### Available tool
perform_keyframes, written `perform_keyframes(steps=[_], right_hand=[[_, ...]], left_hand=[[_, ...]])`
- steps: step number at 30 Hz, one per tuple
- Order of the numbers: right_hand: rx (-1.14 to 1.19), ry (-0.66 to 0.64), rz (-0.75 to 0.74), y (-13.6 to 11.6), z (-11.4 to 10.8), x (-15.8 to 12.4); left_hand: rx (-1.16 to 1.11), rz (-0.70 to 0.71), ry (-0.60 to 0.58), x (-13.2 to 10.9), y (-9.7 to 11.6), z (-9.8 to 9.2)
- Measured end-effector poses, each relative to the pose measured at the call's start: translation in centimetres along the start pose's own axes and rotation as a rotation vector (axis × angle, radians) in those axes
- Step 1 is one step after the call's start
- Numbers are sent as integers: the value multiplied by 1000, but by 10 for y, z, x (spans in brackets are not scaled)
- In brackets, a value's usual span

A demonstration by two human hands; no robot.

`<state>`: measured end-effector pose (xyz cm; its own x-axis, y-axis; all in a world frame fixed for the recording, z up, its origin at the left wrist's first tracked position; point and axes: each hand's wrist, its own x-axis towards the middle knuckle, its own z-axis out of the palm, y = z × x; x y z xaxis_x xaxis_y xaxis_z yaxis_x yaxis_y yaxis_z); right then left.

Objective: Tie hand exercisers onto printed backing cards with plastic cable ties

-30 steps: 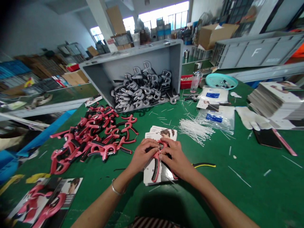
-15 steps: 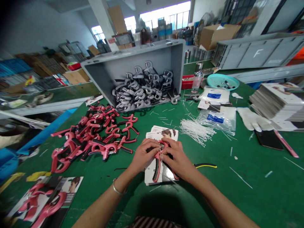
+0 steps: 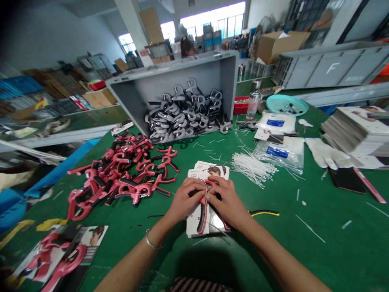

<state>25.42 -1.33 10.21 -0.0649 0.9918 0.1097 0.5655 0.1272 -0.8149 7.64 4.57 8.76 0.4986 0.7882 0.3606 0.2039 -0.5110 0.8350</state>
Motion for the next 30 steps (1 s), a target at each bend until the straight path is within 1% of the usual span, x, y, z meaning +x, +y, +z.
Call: perform_keyframes(steps=[2,4,6,9,12,26,30], right_hand=[[10,18,11,0,2,5],[6,10,13,-1,2,8],[-1,-30,-3,-1,0,7],[3,-100,-38,0,-4,1],[5,-120,-51,2,-7,-4],[22,-100,-25,-4,-8,-2],[18,-76,-15,-1,-6,-1]], left_hand=[[-30,-22,-25,0,-1,-2],[-61,-62,-37,0,-2,-3],[-60,-92,-23,1,-2,-2],[-29,-102,-12,4,-2,0],[-17,-97,-16,5,0,1],[-14,-81,3,3,1,0],[-8,-59,-6,1,1,-2]])
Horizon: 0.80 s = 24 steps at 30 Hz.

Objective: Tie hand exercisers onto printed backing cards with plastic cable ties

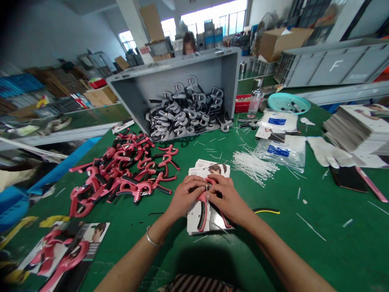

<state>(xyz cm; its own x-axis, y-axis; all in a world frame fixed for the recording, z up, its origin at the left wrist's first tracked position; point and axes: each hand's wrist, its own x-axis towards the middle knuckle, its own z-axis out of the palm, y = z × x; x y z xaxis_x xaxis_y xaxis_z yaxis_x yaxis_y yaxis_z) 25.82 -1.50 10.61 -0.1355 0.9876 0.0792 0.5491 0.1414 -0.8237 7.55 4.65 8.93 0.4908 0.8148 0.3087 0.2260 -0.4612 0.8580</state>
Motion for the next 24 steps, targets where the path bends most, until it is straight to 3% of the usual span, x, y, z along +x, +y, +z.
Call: perform_keyframes(steps=[5,9,15,17,19,22,24], right_hand=[[-6,55,3,6,5,9],[-41,71,5,3,6,7],[-169,107,-101,10,17,-20],[-210,166,-78,12,24,-22],[-226,237,-43,12,30,-18],[-245,267,-6,9,35,-8],[-277,233,12,7,35,-1]], left_hand=[[-24,15,-24,-1,1,-3],[-98,-91,6,1,0,-2],[-334,-256,68,10,8,1],[-258,-193,110,9,20,5],[-43,-32,104,4,34,9],[236,213,-71,-12,47,11],[250,242,-134,-19,44,7]])
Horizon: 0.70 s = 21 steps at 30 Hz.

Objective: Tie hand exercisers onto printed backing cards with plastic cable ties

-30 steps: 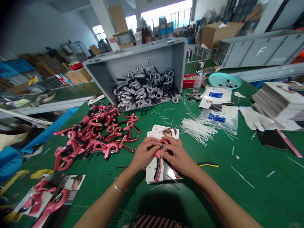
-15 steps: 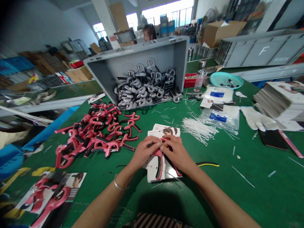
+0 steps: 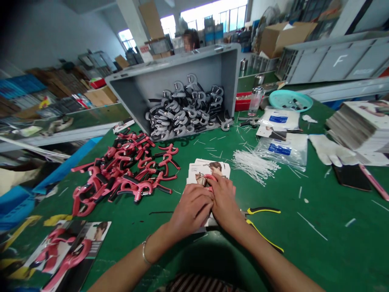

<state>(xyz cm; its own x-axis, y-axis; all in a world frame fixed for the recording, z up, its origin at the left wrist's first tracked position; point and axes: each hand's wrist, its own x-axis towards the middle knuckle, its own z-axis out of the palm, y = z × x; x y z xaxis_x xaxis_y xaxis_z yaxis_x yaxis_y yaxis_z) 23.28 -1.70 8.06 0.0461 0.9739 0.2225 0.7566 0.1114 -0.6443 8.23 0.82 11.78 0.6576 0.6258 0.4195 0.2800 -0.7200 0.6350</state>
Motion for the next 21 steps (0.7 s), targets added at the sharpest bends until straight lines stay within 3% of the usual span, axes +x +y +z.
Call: perform_keyframes(steps=[2,5,7,9,15,21], right_hand=[[-18,-47,-19,-3,-1,6],[26,-76,-81,-5,-5,8],[32,-51,-78,-5,-6,4],[5,-26,-38,-4,-6,-3],[-59,32,33,-8,6,-10],[-93,72,-4,-12,17,-2]], left_hand=[[-121,-140,99,-5,-11,-4],[-388,-472,318,-3,-31,-11],[-475,-564,347,-1,-37,-16],[-405,-535,327,-1,-34,-18],[12,-201,254,-23,-12,-5],[319,-5,43,-45,-12,3]])
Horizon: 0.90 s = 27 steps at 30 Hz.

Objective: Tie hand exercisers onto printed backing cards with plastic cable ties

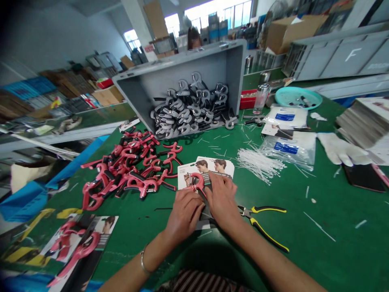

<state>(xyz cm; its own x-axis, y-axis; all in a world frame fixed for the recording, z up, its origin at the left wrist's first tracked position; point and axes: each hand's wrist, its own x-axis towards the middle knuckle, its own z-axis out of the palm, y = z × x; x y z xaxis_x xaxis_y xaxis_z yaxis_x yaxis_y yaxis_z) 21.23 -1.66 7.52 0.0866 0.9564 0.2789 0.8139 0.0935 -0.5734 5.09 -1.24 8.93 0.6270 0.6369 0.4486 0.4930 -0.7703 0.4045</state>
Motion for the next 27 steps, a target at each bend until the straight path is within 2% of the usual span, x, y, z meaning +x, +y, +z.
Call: perform_keyframes(steps=[2,4,6,10,13,15,21,24,27], right_hand=[[-8,3,-8,2,2,2],[-2,-10,-20,4,-1,3],[28,-16,-57,4,-12,0],[144,-81,-256,-12,-43,-22],[129,-262,-392,-27,-54,-36],[12,-317,-433,-32,-53,-37],[-387,-235,-488,-20,-52,-20],[-429,-252,-491,-10,-62,-22],[-342,-315,-437,-7,-73,-29]], left_hand=[[82,52,-73,0,2,-3],[129,38,-121,0,5,-7],[172,-70,-80,-3,7,-13],[218,-420,116,-24,7,-22],[76,-536,85,-34,8,-22],[3,-544,29,-30,11,-20],[40,-460,-111,2,16,-12],[-95,-391,-110,2,9,-20],[-149,-370,-150,-6,2,-27]])
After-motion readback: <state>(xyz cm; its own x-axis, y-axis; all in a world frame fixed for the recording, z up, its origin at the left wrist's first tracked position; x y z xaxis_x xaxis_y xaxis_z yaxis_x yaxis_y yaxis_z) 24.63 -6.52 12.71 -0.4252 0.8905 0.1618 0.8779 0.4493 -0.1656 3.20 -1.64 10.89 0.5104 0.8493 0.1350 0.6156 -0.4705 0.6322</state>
